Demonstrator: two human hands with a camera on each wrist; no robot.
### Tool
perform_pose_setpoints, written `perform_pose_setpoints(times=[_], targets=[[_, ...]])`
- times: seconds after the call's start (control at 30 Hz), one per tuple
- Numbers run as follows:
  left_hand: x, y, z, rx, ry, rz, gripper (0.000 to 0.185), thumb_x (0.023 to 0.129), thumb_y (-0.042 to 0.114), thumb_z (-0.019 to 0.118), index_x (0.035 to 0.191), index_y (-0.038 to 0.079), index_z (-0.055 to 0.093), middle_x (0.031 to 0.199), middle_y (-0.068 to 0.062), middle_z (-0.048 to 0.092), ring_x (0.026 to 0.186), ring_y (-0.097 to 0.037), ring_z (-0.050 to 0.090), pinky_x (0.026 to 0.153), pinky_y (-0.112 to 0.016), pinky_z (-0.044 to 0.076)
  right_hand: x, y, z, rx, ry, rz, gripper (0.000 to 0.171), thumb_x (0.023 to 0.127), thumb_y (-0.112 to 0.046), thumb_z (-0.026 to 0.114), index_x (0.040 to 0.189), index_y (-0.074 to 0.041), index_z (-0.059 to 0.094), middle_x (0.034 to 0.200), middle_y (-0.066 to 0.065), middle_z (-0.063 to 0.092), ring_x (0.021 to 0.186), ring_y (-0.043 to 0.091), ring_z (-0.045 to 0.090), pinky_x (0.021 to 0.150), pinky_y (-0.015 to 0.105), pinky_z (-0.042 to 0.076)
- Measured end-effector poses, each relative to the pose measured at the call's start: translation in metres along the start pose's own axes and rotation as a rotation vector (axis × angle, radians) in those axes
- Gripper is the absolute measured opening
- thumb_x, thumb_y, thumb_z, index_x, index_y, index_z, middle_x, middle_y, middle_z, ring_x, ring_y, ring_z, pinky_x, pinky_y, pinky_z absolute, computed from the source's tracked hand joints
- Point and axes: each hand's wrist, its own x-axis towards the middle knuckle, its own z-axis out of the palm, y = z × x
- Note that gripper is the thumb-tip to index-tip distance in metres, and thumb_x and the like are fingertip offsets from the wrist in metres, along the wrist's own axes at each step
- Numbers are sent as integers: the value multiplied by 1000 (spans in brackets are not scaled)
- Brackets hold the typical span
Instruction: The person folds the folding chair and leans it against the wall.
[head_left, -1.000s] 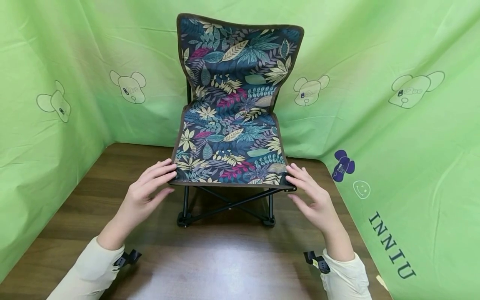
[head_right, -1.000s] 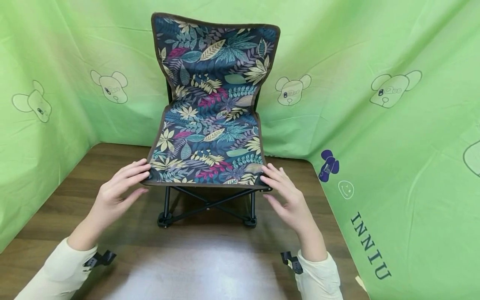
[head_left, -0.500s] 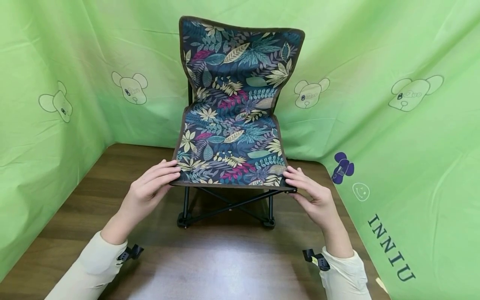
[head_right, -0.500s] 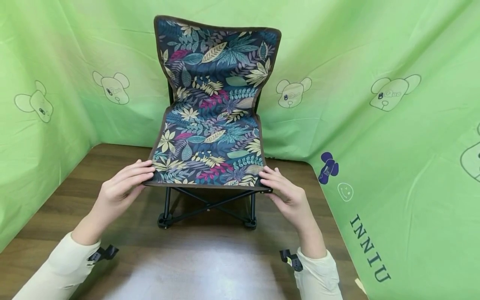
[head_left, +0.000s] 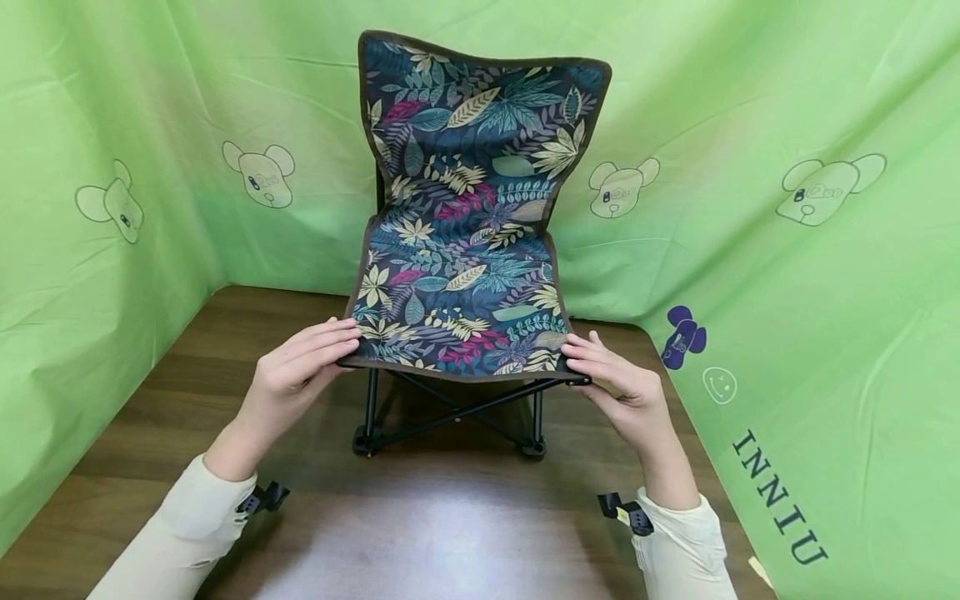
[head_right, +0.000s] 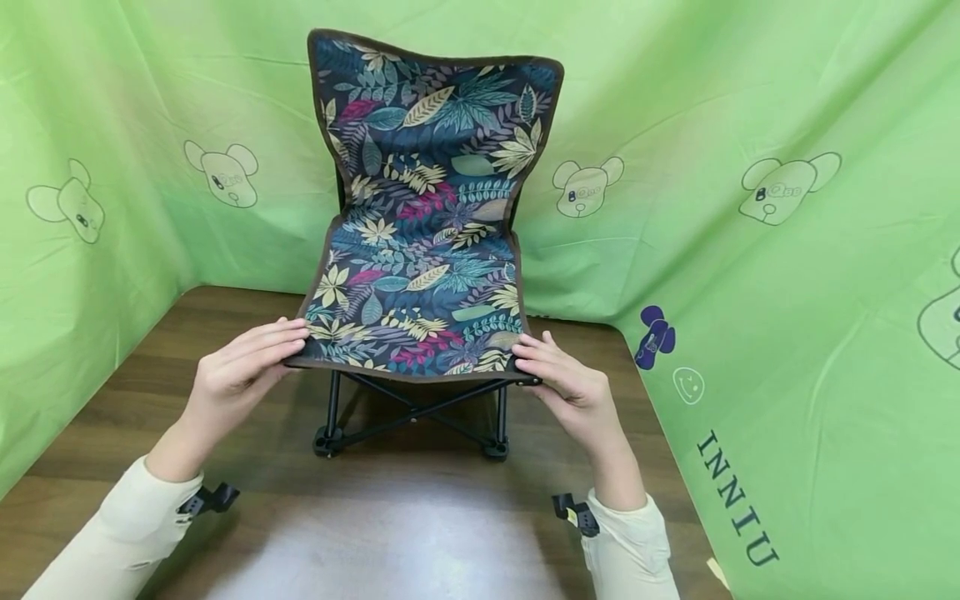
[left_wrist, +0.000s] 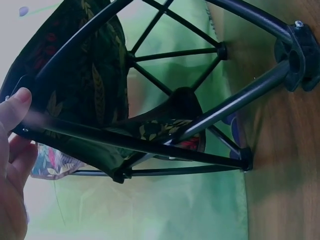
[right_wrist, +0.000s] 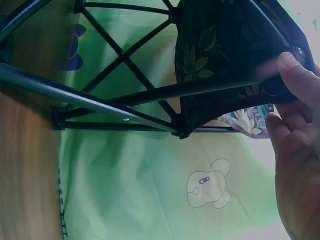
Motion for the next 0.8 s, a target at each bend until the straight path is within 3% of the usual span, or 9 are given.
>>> perform_pose_setpoints(times=[0.1,0.63,0.8], targets=[[3,0,0,7,-2,3,31,100,17,67,109,-11,75,110,-28,73,111,-43,69,107,-47,50,3,0,0,4,1,0,28,92,-1,73,108,21,68,121,32,68,131,38,59,123,51,29],[18,-3,0,-26,11,-9,34,98,20,69,109,-11,75,110,-28,73,109,-42,70,106,-45,51,21,-3,1,36,1,-23,31,91,-1,74,109,24,67,120,35,67,127,36,63,118,49,37],[24,-2,1,-72,30,-17,34,95,18,72,109,-12,74,110,-29,73,110,-41,70,106,-46,51,27,-6,0,32,21,-17,29,86,7,76,109,23,67,121,37,66,126,36,64,116,50,40]])
